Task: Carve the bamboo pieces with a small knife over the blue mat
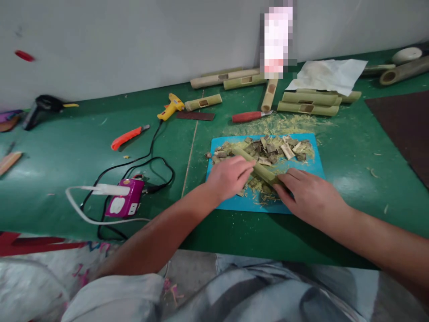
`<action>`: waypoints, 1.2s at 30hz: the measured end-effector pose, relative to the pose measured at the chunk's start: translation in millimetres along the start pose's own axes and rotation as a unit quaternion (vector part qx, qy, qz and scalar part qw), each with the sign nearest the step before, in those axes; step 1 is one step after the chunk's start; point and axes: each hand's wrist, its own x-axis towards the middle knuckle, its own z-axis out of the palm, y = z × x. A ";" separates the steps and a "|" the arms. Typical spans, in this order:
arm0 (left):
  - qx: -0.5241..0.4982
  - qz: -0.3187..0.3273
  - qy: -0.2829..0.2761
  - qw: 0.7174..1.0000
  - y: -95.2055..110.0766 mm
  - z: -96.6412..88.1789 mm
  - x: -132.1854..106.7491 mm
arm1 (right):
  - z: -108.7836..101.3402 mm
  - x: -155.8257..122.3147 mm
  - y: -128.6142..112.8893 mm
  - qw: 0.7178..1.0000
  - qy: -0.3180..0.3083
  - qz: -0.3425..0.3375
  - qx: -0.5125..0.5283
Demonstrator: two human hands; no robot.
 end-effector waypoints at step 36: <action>0.052 -0.049 0.067 0.995 -12.0 -1.4 3.8 | -0.2 -1.7 3.0 0.999 0.023 0.005 -0.031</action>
